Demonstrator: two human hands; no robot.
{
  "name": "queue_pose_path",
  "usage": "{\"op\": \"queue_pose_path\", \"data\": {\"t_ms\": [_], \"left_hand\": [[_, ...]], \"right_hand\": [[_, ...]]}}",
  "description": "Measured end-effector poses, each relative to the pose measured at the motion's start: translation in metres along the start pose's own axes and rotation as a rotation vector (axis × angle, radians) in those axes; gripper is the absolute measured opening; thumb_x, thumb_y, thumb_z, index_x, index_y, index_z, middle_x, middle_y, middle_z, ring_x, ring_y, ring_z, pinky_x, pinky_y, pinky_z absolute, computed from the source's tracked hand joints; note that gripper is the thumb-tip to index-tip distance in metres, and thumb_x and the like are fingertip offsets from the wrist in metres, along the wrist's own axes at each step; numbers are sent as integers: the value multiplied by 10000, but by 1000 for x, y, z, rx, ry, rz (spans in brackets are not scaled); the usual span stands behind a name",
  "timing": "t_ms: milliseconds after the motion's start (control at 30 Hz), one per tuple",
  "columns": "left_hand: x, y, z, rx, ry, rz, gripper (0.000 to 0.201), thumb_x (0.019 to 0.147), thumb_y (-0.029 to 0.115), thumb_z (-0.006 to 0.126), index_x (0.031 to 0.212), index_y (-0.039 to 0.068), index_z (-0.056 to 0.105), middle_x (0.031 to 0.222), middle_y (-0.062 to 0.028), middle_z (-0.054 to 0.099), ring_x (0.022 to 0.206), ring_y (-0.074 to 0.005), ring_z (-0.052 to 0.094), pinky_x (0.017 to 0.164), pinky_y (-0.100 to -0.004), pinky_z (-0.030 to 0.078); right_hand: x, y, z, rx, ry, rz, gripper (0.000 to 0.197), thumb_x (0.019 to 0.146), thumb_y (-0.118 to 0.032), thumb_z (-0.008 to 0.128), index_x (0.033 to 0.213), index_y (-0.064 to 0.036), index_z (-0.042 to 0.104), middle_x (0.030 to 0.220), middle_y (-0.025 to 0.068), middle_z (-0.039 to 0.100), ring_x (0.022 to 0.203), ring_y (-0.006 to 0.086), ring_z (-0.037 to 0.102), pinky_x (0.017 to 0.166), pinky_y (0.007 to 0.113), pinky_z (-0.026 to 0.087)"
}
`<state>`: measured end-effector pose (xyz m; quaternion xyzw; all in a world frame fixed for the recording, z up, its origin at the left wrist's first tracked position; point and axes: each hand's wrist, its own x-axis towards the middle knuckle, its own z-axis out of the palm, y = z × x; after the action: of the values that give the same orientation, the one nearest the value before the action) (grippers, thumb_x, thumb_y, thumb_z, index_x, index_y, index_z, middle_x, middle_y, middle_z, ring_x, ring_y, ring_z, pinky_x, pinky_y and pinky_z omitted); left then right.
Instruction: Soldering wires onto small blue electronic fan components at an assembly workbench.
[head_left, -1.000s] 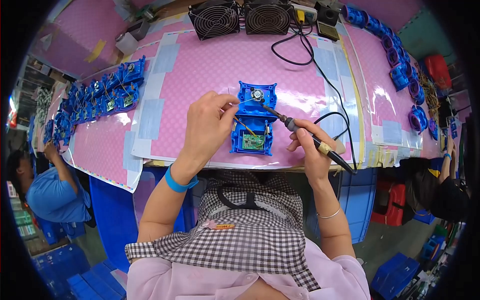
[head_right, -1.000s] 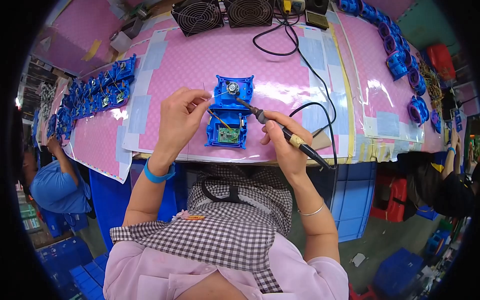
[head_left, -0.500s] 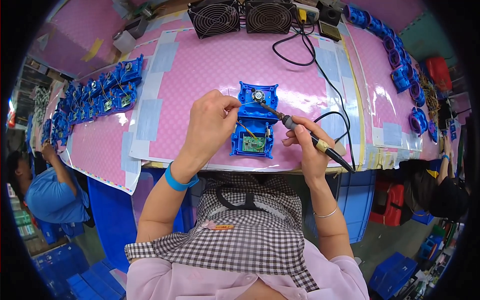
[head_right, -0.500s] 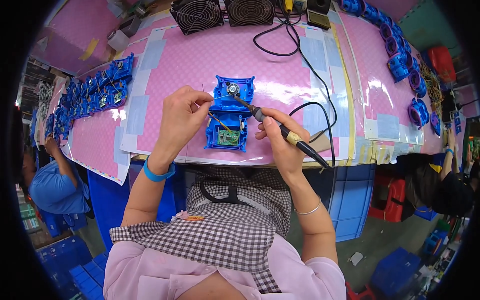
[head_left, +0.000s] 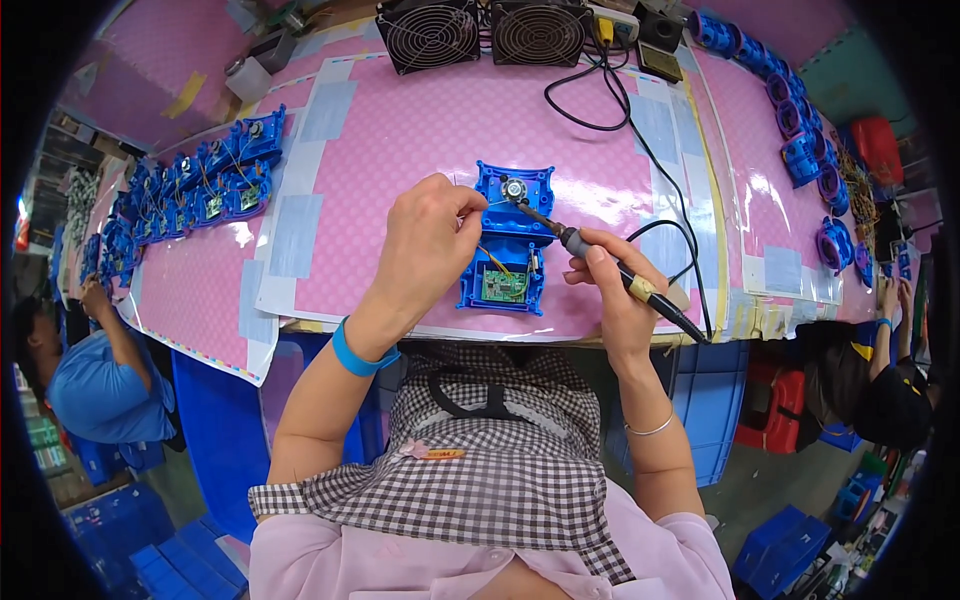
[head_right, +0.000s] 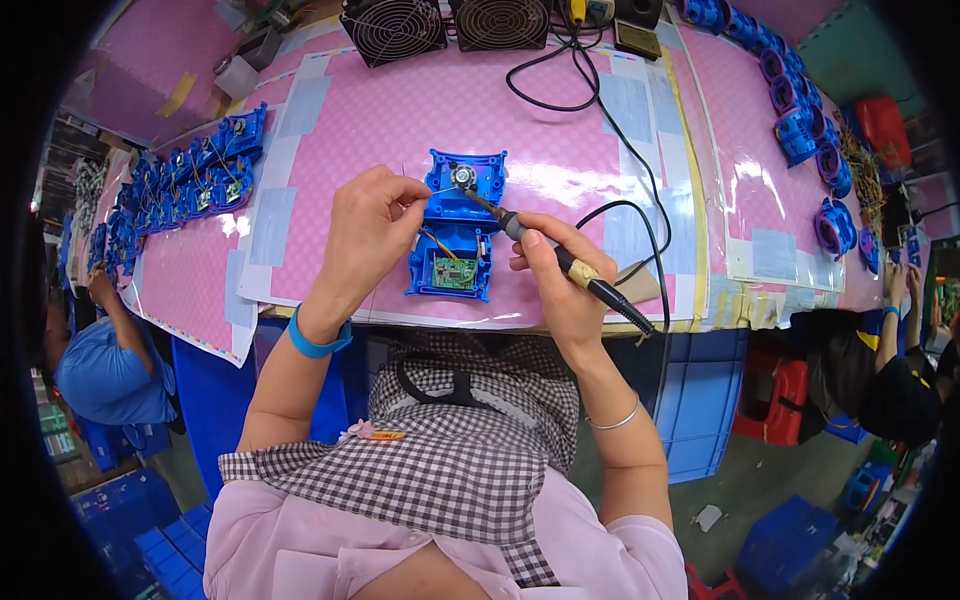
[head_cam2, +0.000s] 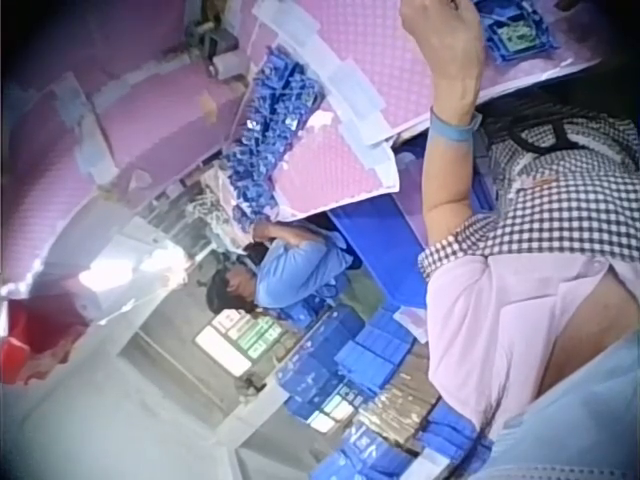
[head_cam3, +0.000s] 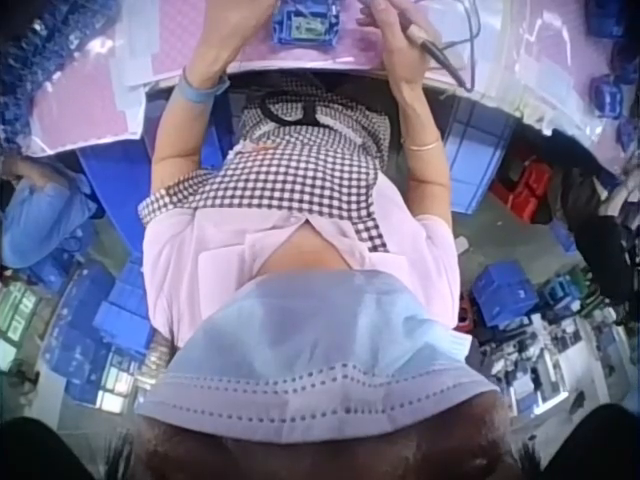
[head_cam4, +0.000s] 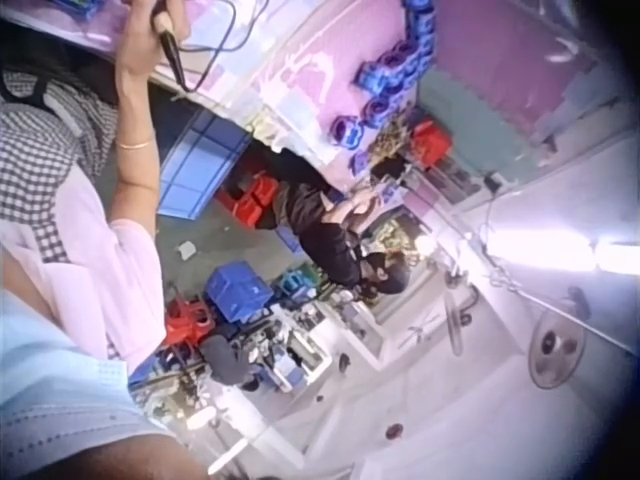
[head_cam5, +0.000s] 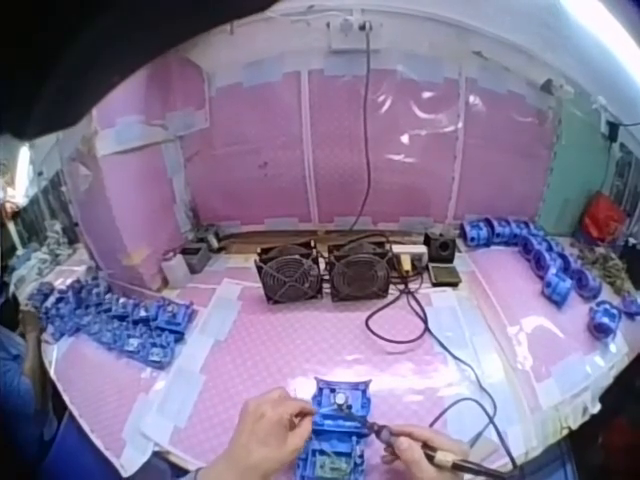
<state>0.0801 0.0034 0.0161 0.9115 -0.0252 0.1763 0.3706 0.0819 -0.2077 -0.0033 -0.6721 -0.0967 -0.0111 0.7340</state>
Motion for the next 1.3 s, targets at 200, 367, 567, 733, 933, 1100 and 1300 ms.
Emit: {"op": "queue_pose_path", "data": {"t_ms": [200,367,567,733,933,1100,1300], "left_hand": [[-2,10,0,41,-27,74,105,760,2,589,853,-7,638,785,-152,593,725,-312,611,641,-410,485],[2,15,11,34,-58,95,123,769,-4,573,890,5,600,801,-158,595,743,-333,608,661,-428,488],[8,11,24,70,-28,161,128,742,-23,604,868,-4,583,766,-130,605,683,-262,617,631,-379,483],[10,12,27,55,-50,139,143,752,-20,595,894,-2,592,783,-132,617,702,-267,627,634,-378,490],[14,13,30,87,-54,131,140,754,-16,596,892,1,601,795,-134,624,709,-275,630,634,-381,491],[15,13,24,44,-36,121,120,782,6,592,899,4,619,817,-154,619,749,-310,618,650,-400,483],[-5,-2,-7,-81,248,-173,137,817,100,650,922,21,689,794,-145,617,731,-299,608,642,-377,469]], "right_hand": [[-1,-7,-17,-208,54,-107,194,872,-36,626,1024,84,638,779,114,653,616,138,623,597,255,540],[9,-11,-24,-172,21,-46,181,868,-2,617,1025,85,642,774,120,652,598,132,607,569,267,548],[11,-6,-22,-151,1,-19,181,864,-7,628,1023,77,652,763,113,651,598,131,612,567,258,545],[12,-3,-23,-161,-8,-33,178,865,-11,628,1020,75,654,753,109,653,594,129,615,564,253,544],[13,-2,-23,-183,-24,-50,177,864,-14,630,1016,74,655,761,109,659,597,128,619,564,250,542],[14,-4,-21,-181,-27,-51,184,865,-13,628,1024,76,651,762,105,659,596,127,619,565,243,535],[11,-7,-26,-138,26,-40,179,865,-10,624,1017,80,648,765,113,656,599,135,610,583,251,532]]}}
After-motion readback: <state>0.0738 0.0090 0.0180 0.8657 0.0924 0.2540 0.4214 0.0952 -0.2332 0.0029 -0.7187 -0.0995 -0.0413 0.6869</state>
